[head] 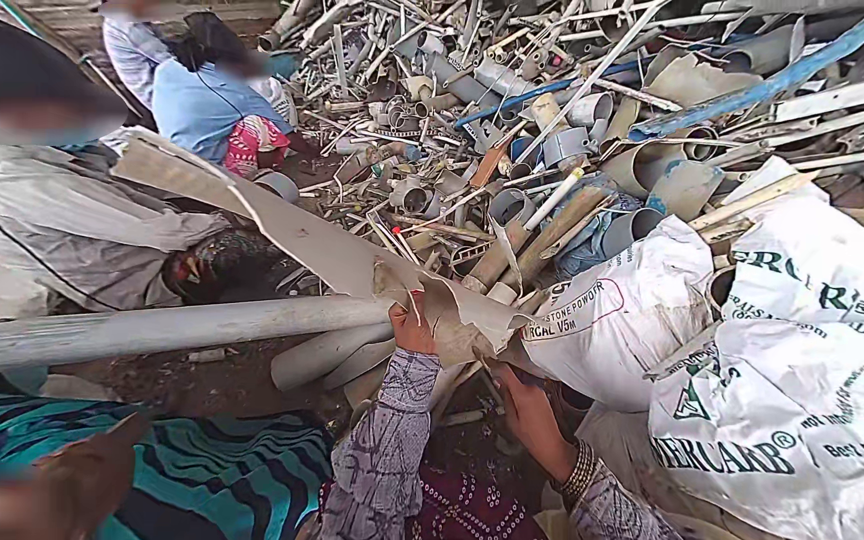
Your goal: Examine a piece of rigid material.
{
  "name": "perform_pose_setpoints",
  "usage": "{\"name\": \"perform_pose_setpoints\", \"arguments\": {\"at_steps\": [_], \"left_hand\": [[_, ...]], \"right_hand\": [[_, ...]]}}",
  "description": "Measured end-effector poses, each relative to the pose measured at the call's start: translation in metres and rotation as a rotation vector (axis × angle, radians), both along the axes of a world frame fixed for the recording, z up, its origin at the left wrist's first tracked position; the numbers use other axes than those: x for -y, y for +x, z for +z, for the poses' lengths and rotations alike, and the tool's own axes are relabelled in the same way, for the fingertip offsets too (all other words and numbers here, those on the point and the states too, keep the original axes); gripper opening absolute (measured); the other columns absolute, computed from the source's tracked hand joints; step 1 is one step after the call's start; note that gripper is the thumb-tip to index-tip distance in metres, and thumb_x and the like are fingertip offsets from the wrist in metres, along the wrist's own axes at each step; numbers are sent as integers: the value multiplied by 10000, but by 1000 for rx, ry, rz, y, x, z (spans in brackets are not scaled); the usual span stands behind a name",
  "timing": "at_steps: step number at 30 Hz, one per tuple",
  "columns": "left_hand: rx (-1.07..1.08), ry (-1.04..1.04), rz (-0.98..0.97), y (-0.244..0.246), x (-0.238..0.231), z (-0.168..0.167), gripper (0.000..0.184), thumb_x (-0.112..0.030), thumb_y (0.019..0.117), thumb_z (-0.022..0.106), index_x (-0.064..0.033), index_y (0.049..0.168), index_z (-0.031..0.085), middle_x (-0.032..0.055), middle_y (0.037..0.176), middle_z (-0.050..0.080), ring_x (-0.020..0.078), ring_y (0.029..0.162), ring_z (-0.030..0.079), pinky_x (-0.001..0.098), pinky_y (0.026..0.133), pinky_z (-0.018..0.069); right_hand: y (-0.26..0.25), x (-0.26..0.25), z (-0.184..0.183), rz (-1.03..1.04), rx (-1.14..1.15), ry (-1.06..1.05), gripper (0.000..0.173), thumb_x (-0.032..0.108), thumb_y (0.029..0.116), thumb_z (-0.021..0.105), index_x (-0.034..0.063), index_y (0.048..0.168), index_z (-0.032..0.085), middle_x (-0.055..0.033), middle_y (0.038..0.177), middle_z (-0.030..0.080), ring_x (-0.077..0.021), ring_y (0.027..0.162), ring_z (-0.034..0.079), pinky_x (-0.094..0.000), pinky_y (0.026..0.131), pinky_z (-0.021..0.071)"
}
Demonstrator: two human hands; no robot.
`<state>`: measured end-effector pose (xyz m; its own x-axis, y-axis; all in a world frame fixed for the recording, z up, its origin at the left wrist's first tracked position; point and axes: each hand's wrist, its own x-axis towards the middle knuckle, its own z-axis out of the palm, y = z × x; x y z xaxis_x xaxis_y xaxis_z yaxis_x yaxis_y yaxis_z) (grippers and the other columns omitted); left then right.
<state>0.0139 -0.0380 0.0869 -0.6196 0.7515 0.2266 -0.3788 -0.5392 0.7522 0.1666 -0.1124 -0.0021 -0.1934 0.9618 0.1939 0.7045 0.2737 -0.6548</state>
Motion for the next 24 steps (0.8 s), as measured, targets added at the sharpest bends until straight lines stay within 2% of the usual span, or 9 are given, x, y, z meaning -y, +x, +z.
{"name": "perform_pose_setpoints", "arguments": {"at_steps": [2, 5, 8, 11, 13, 15, 19, 21, 24], "left_hand": [[-6, 35, -19, -1, 1, -4, 382, 52, 997, 354, -144, 798, 614, -127, 706, 695, -38, 714, 675, 193, 728, 583], [-32, 102, -54, -1, 1, -11, 398, 38, 996, 384, -161, 799, 667, -111, 743, 731, -23, 740, 696, 211, 742, 595], [-45, 96, -49, -2, 0, -8, 391, 38, 995, 361, -160, 812, 644, -111, 754, 732, -21, 762, 700, 216, 766, 595], [-34, 114, -51, -2, 1, -12, 392, 40, 995, 370, -154, 810, 656, -102, 752, 734, -8, 748, 703, 224, 752, 601], [-48, 97, -11, 1, 0, -8, 335, 47, 998, 409, -135, 821, 627, -115, 730, 714, -14, 724, 697, 216, 737, 592], [-61, 56, 36, 5, 3, -4, 250, 68, 991, 425, -88, 862, 571, -132, 725, 670, -41, 732, 666, 193, 756, 567], [-79, 71, 37, 12, 7, -8, 104, 79, 948, 481, 3, 983, 543, -103, 824, 656, -77, 825, 638, 161, 833, 537], [-139, 118, 48, 12, 5, -10, 72, 108, 918, 505, 111, 978, 545, -53, 817, 646, -81, 816, 621, 139, 829, 514], [-227, 239, -104, 8, 7, -23, 272, 39, 931, 537, -155, 835, 702, -172, 808, 739, -97, 822, 674, 155, 813, 557]], "right_hand": [[0, 0, -4, 4, -29, 5, 373, 44, 984, 493, -39, 1312, 650, -241, 669, 653, -460, 604, 663, -600, 564, 507], [10, -12, -3, -34, 8, -277, 396, 96, 1069, 432, -19, 1430, 545, -297, 873, 693, -505, 836, 680, -637, 775, 503], [-2, -1, 0, -15, -73, -128, 384, 65, 1019, 481, -60, 1363, 596, -263, 749, 674, -468, 675, 673, -608, 637, 513], [5, -10, -4, -47, -49, -310, 407, 94, 1063, 447, -14, 1449, 523, -290, 905, 695, -476, 835, 680, -612, 791, 502], [3, -9, -3, -28, -97, -251, 402, 74, 1047, 466, -41, 1423, 547, -289, 891, 700, -465, 785, 681, -604, 752, 512], [-2, -2, 0, 4, -137, -195, 396, 66, 1023, 479, -55, 1388, 573, -271, 863, 700, -436, 734, 680, -585, 698, 519], [9, -15, 5, 5, -93, -460, 451, 109, 1079, 438, -17, 1512, 430, -296, 1024, 676, -426, 909, 658, -575, 870, 489], [3, -7, 9, 49, -131, -349, 428, 91, 1045, 462, -48, 1447, 508, -270, 898, 683, -394, 785, 658, -549, 766, 510], [7, -11, 2, 46, -131, -453, 419, 101, 1065, 455, -42, 1458, 485, -283, 986, 676, -387, 858, 655, -546, 824, 498]]}}
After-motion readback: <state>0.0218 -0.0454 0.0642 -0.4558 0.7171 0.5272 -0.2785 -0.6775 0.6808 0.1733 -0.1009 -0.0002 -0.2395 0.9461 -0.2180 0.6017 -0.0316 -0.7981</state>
